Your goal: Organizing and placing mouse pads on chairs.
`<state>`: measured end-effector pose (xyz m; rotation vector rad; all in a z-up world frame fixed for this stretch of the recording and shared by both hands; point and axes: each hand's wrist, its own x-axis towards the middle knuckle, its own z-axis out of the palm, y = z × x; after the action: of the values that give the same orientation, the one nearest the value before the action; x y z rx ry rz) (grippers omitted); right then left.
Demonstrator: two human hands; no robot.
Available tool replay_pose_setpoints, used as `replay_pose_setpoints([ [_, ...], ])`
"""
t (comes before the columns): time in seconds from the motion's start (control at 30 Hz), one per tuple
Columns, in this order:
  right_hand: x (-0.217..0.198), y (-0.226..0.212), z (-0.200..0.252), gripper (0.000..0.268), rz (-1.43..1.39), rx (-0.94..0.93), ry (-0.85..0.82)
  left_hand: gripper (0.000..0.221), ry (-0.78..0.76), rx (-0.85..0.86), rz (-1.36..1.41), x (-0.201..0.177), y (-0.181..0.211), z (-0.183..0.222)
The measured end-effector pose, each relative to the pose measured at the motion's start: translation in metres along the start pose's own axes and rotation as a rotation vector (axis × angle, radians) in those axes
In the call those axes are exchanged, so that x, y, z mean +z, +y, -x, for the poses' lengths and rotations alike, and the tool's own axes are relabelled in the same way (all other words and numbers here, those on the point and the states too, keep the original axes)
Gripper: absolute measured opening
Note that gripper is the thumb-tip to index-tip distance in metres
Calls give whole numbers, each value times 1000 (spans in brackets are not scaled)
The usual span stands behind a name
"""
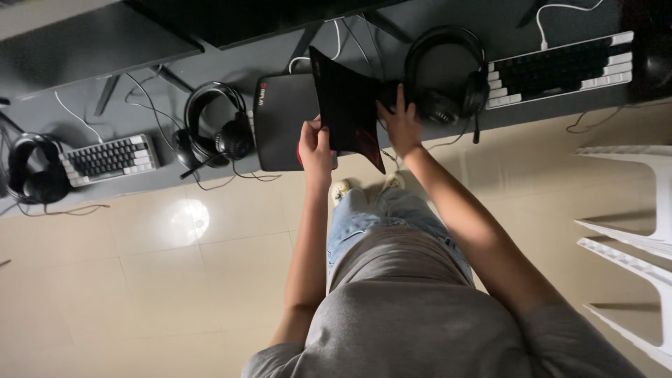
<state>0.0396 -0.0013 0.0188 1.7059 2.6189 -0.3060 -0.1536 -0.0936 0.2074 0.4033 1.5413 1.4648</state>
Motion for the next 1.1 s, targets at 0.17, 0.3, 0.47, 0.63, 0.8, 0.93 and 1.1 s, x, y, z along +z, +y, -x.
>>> replay_pose_setpoints([
  [0.17, -27, -31, 9, 75, 63, 79, -4, 6, -170, 279, -7, -42, -31, -35],
  [0.3, -2, -51, 26, 56, -22, 172, 65, 7, -205, 255, -17, -65, -28, -48],
  [0.47, 41, -79, 44, 44, -678, 358, -25, 6, -246, 193, 10, -89, -21, -61],
  [0.63, 62, -105, 51, 47, -1383, 565, -122, 5, -314, 254, 41, -126, -30, -81],
  [0.8, 42, -129, 49, 52, -1421, 430, 200, 2, -234, 282, -216, -170, -34, -104],
  [0.93, 2, -154, 35, 48, -1150, 311, 357, 5, -225, 398, -242, -217, -70, -134],
  [1.1, 19, -170, 19, 51, -1006, 215, 475, 15, -45, 283, -703, -255, -74, -135],
])
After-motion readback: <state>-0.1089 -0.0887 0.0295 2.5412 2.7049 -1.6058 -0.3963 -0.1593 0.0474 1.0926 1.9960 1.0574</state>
